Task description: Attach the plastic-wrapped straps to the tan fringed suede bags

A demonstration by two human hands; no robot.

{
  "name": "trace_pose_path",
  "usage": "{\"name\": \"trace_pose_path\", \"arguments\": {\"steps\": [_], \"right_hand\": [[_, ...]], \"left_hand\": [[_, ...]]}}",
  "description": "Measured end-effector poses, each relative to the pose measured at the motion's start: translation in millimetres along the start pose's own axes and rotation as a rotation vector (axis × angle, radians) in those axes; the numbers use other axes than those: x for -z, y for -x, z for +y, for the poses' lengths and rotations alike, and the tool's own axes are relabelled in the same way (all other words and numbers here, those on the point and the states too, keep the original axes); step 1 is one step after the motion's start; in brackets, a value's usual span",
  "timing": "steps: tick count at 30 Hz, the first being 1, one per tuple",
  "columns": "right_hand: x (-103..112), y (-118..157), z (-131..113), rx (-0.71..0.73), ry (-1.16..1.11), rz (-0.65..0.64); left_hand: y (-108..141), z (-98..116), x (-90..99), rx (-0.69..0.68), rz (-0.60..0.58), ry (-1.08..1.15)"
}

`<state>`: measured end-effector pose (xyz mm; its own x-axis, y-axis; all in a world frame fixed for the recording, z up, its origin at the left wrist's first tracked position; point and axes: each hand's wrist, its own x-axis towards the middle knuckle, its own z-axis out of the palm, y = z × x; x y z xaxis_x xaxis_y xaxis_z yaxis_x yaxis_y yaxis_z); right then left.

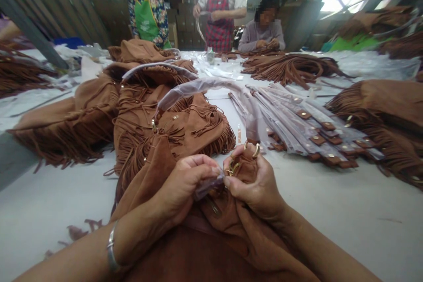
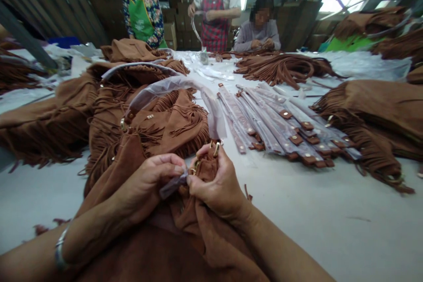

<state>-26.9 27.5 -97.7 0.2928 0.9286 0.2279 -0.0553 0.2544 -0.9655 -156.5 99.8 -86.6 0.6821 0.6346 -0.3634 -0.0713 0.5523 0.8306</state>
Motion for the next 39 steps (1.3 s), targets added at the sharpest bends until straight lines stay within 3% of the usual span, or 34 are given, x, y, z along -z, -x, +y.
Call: {"name": "trace_pose_path", "arguments": {"steps": [8, 11, 25, 32, 39], "right_hand": [[1, 8, -4, 0.077, 0.072, -0.124], [2, 9, -5, 0.069, 0.123, -0.159], [9, 6, -5, 0.110, 0.261, -0.259], [14, 5, -6, 0.145, 0.375, -0.238], [9, 6, -5, 0.191, 0.412, -0.197]], "left_hand": [[-8, 4, 11.6, 0.310, -0.317, 0.104], [-10, 3, 13.8, 0.335, -0.394, 0.189], [-5, 0, 12.8, 0.229, -0.371, 0.245], [-2, -1, 13.0, 0.201, -0.353, 0.250], [-1, 4, 10.4, 0.190, -0.256, 0.157]]}}
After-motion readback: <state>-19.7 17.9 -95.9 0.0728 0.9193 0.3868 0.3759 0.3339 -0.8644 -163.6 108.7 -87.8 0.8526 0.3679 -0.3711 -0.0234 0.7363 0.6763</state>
